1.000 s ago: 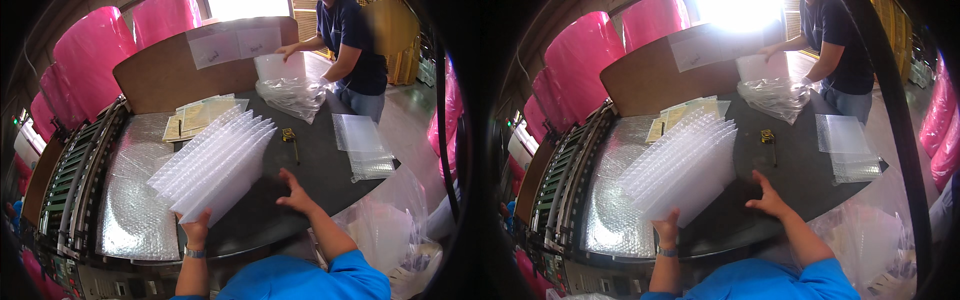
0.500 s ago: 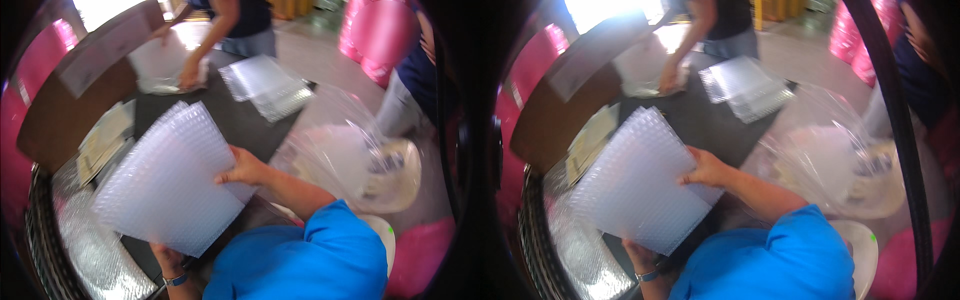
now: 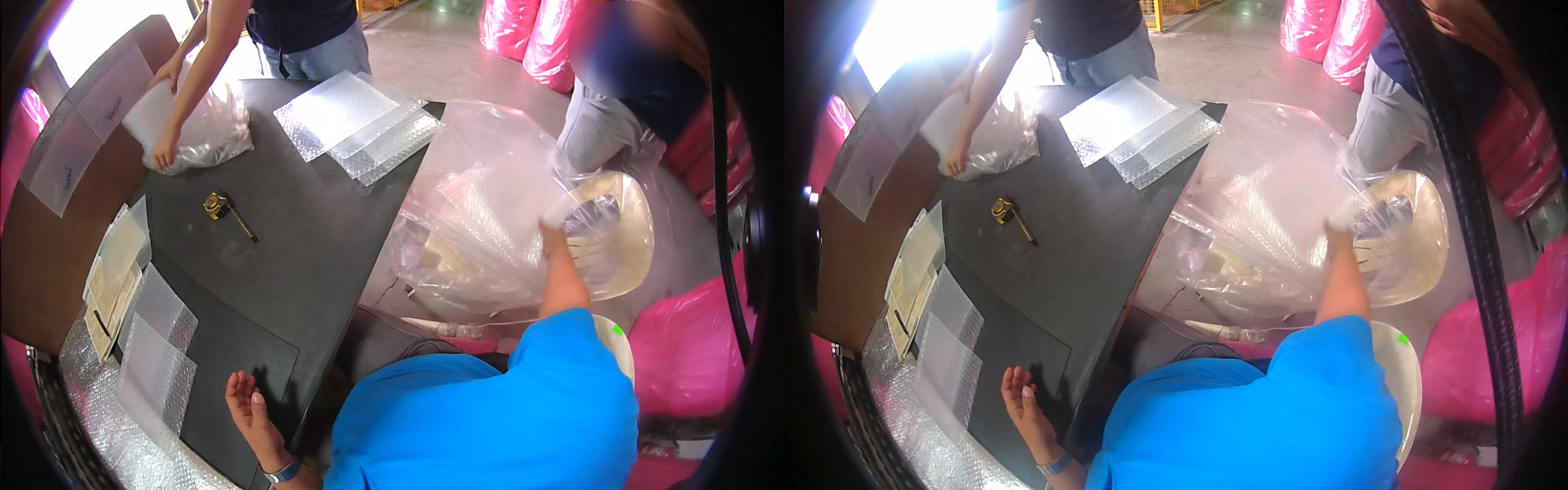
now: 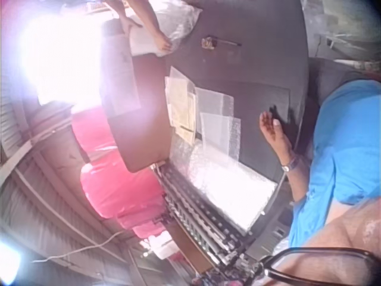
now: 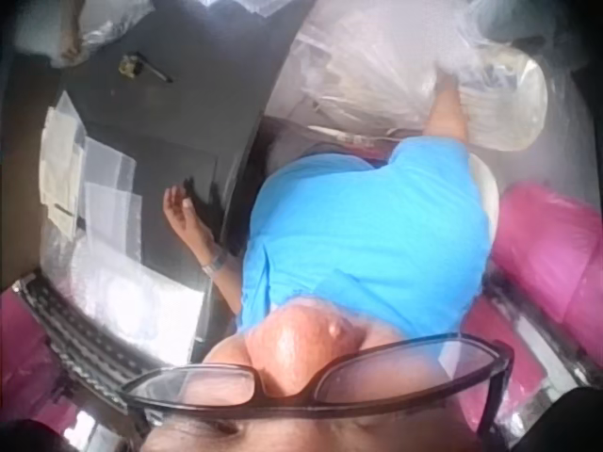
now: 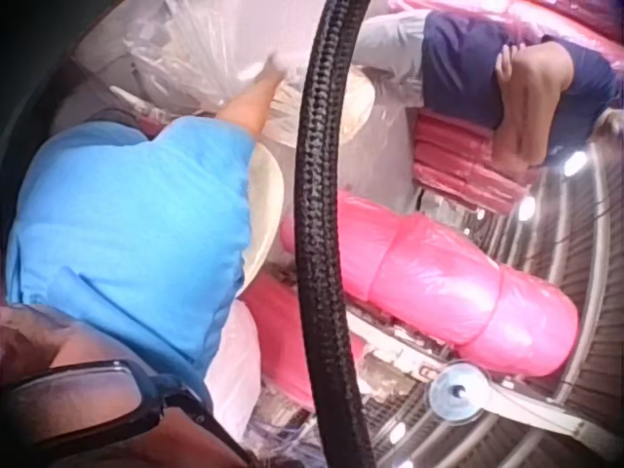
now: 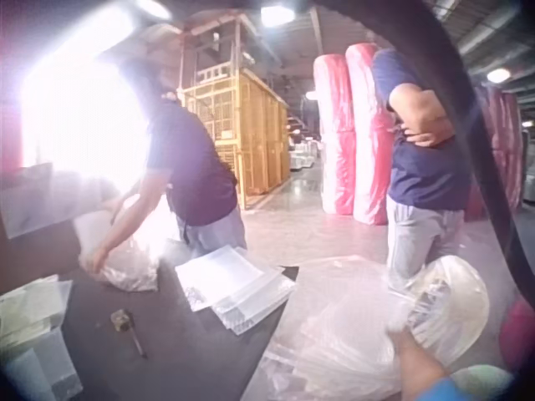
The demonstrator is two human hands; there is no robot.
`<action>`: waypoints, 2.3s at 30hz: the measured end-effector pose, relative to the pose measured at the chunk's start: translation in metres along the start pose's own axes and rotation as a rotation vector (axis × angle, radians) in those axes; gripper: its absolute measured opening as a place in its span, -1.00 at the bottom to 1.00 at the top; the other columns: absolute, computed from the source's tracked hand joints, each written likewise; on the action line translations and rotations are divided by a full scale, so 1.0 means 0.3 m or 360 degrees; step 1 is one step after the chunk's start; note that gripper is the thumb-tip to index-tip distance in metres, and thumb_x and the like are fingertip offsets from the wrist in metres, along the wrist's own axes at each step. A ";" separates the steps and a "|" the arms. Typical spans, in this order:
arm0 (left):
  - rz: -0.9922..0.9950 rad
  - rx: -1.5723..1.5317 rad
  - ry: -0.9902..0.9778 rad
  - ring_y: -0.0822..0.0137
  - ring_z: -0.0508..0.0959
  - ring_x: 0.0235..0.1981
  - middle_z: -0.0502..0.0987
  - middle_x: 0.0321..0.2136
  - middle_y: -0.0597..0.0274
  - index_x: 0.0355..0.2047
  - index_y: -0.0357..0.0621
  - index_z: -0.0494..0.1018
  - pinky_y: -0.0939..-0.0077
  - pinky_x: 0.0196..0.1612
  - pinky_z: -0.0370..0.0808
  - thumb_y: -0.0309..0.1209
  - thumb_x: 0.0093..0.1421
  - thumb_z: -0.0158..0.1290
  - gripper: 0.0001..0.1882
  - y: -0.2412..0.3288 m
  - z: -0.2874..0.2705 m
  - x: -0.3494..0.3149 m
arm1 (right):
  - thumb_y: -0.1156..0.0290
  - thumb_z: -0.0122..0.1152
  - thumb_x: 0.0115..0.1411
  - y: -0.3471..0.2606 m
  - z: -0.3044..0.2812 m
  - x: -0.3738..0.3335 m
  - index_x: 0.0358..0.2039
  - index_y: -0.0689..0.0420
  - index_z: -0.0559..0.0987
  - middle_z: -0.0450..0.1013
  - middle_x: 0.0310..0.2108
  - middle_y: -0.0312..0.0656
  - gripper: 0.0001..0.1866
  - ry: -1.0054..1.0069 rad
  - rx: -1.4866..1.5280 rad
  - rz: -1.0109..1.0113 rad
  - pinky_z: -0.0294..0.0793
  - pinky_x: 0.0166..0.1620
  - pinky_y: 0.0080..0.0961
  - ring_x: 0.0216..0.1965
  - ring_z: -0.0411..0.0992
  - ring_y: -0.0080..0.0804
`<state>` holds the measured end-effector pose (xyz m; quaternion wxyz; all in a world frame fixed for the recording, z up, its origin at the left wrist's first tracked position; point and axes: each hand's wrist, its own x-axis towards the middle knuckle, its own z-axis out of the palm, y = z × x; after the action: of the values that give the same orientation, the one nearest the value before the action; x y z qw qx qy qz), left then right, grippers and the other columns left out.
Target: The person stands at a workstation and repeatedly picks up stacks of bubble wrap sheets. They separate the sheets and place them into a large clear plastic bag positioned to their left. The person continues this process, handling the bubble wrap and organizing it into the bag.
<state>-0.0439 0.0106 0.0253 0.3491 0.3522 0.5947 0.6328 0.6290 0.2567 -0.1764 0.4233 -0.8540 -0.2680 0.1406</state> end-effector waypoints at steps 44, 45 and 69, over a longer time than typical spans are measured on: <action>0.0088 0.2209 0.0595 0.00 0.15 0.07 0.26 0.02 0.12 -0.06 0.16 0.35 0.04 0.07 0.03 -0.08 -0.01 -0.01 -0.54 -0.004 -0.417 0.059 | 0.55 0.25 -0.10 -1.272 0.743 -2.280 -0.15 0.32 0.30 0.36 -0.29 0.00 -0.52 -0.2905 0.0706 -0.0657 0.47 -0.35 -0.32 -0.29 0.39 -0.26; 0.0133 0.2091 0.0655 0.02 0.18 0.05 0.27 0.01 0.12 -0.07 0.15 0.36 0.05 0.05 0.05 -0.09 -0.01 0.00 -0.55 -0.009 -0.426 0.051 | 0.57 0.23 -0.10 -1.263 0.709 -2.273 -0.11 0.33 0.24 0.35 -0.27 0.01 -0.48 -0.2831 0.0693 -0.0739 0.47 -0.34 -0.30 -0.28 0.39 -0.25; 0.0342 0.0824 0.1832 0.45 0.34 -0.44 0.39 -0.33 0.18 -0.24 -0.24 0.37 0.61 -0.40 0.32 -0.44 0.04 -0.01 -0.75 0.017 -0.805 -0.113 | 0.30 0.15 -0.02 -1.200 0.625 -2.228 0.18 0.27 -0.18 0.00 0.13 0.17 -0.11 -0.2732 0.0644 -0.1145 0.00 0.14 -0.48 0.17 0.01 -0.12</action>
<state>-0.2348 -0.1413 0.0187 -0.1879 0.0864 0.7820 0.5880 -0.1266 0.1719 0.0069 0.2398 -0.2360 -0.7047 0.6247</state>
